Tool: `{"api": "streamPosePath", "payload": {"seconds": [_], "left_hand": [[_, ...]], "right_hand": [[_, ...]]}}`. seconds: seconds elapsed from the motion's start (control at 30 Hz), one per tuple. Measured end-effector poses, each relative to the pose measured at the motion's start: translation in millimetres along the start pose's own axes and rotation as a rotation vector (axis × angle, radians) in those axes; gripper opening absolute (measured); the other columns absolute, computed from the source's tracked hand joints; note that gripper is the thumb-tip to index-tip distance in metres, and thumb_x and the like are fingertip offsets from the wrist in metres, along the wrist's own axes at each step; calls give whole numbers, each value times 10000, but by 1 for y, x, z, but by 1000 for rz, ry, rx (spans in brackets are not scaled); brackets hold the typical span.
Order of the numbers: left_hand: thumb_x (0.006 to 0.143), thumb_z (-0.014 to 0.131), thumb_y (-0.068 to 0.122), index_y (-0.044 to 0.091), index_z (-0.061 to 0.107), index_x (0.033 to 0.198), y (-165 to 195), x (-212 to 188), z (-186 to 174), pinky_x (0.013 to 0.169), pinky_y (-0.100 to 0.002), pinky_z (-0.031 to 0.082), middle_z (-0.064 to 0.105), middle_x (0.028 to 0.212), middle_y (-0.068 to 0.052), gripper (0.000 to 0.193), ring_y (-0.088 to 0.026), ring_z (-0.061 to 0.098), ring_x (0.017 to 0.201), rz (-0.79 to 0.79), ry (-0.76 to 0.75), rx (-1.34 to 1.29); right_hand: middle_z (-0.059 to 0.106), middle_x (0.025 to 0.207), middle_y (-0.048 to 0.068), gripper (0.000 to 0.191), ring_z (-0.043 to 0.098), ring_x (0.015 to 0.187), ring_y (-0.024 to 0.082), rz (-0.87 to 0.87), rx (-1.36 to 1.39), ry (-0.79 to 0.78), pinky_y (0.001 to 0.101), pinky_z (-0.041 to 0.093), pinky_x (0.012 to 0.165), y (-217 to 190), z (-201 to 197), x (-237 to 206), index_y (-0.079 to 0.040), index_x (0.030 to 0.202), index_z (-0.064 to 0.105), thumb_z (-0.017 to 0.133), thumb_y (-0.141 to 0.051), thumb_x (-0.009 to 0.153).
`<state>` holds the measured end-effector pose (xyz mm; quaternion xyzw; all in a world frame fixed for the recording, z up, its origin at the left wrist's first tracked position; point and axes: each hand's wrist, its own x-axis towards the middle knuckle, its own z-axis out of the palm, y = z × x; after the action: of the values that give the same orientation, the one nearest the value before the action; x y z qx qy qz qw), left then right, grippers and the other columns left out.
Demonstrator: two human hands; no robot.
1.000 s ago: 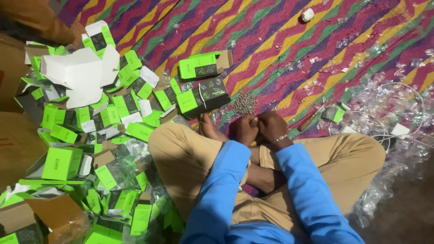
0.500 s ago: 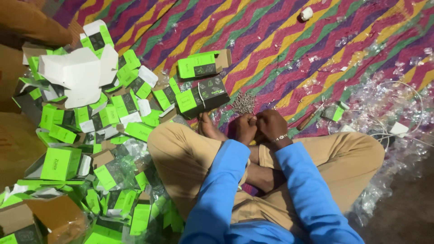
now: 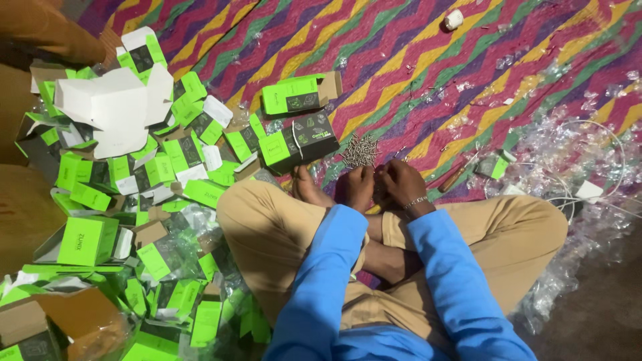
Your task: The person sits cross-legged on a mat and repeatedly picks up small metal pins and white plastic components, inserting the pins into the components by hand. The person handles the parts one at a time and places the assembled units aside.
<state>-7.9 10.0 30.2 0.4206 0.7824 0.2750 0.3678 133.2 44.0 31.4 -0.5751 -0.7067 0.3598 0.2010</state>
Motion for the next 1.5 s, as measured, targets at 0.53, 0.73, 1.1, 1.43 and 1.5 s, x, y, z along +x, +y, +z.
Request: {"api": "streamPosePath", "payload": {"seconds": [0.53,0.73,1.1,1.43,1.5], "left_hand": [[928,647,207,27,723,955,2,26,19,662,-289,522,719,787,-68,197,-155,687,707,-8,60,-698],[905,639,326,104,793,1007,29,8,-18,740,-351,565,779,900,-116,289,-253,762,812,-34,209,-147],[896,702,285,158,806,1054,19,12,-4,742,-370,570,787,915,-78,228,-252,767,831,-35,271,-99],[916,660,206,90,681,1170,-5,30,42,728,-365,530,717,796,-98,280,-220,674,744,-59,238,-577],[898,695,215,87,731,1087,-1,23,36,718,-360,536,721,811,-89,231,-221,685,748,-3,271,-434]], "right_hand": [[506,1407,293,620,534,1246,505,-124,-451,120,519,504,1015,48,-55,35,-36,1455,505,689,-174,879],[694,1087,232,373,692,951,455,88,-505,-65,533,549,787,54,-51,26,-110,1326,586,571,-116,953],[678,931,221,222,670,809,438,-49,-367,240,500,545,687,61,-66,27,-56,1006,758,727,-128,799],[741,950,169,140,720,869,380,75,-274,125,475,572,786,52,-64,31,-137,937,799,707,-203,854],[758,918,156,169,733,843,372,180,-257,75,473,577,791,47,-61,33,-148,909,810,725,-290,874]]}}
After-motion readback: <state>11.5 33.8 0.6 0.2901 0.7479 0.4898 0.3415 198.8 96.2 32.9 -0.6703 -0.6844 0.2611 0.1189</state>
